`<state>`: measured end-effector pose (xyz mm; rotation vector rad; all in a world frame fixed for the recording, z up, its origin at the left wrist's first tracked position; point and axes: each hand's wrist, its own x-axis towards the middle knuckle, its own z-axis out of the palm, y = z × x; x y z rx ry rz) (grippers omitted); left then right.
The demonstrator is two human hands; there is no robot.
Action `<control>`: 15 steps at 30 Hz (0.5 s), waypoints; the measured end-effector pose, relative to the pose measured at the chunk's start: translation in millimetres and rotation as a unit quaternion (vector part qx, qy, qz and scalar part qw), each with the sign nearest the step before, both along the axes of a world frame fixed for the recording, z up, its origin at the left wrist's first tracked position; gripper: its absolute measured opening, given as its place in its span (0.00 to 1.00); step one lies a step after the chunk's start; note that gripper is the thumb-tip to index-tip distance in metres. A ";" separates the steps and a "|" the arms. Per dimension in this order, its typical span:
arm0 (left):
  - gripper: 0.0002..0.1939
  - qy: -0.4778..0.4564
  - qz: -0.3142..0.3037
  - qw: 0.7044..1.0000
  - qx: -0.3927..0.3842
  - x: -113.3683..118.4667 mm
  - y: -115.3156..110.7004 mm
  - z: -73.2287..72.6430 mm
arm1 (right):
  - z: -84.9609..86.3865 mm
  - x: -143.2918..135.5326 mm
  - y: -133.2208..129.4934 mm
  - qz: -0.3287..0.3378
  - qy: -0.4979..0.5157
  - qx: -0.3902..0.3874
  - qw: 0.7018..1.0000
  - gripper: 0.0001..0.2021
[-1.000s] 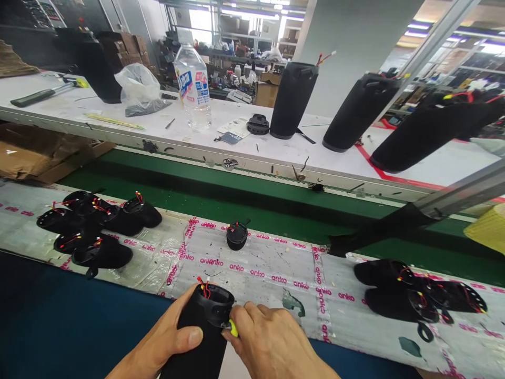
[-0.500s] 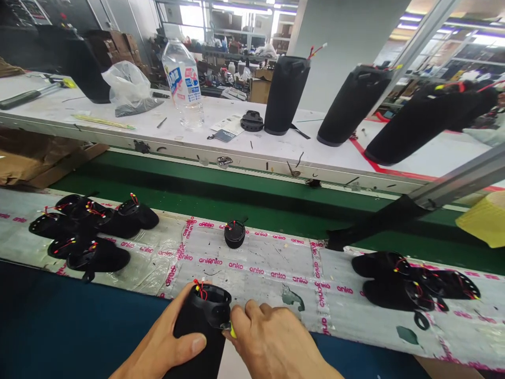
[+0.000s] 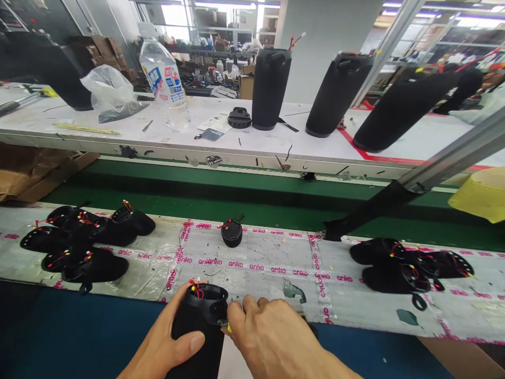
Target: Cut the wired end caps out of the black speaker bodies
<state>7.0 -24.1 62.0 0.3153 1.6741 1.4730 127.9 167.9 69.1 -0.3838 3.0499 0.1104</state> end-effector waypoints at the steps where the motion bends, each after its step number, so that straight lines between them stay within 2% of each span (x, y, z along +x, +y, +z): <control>1: 0.40 0.008 0.003 1.000 -0.009 0.2 0.4 0.3 | -1.0 -0.1 -0.2 0.000 0.005 0.002 1.000 0.10; 6: 0.39 0.011 -0.002 1.000 -0.018 2.4 1.1 -1.7 | -8.6 -1.2 -2.1 -0.003 0.025 -0.003 1.000 0.10; 10: 0.42 -0.007 0.021 1.000 -0.013 -1.9 -3.1 -12.6 | -15.3 -4.9 -1.1 -0.018 0.028 -0.033 0.999 0.11; 13: 0.46 -0.080 0.013 0.997 0.008 -12.4 -9.0 -24.4 | -21.1 -9.5 1.7 -0.023 0.044 -0.079 0.996 0.12; 15: 0.47 -0.134 -0.017 0.990 0.040 -19.3 -11.8 -30.9 | -24.9 -11.9 3.3 -0.027 0.066 -0.120 0.990 0.12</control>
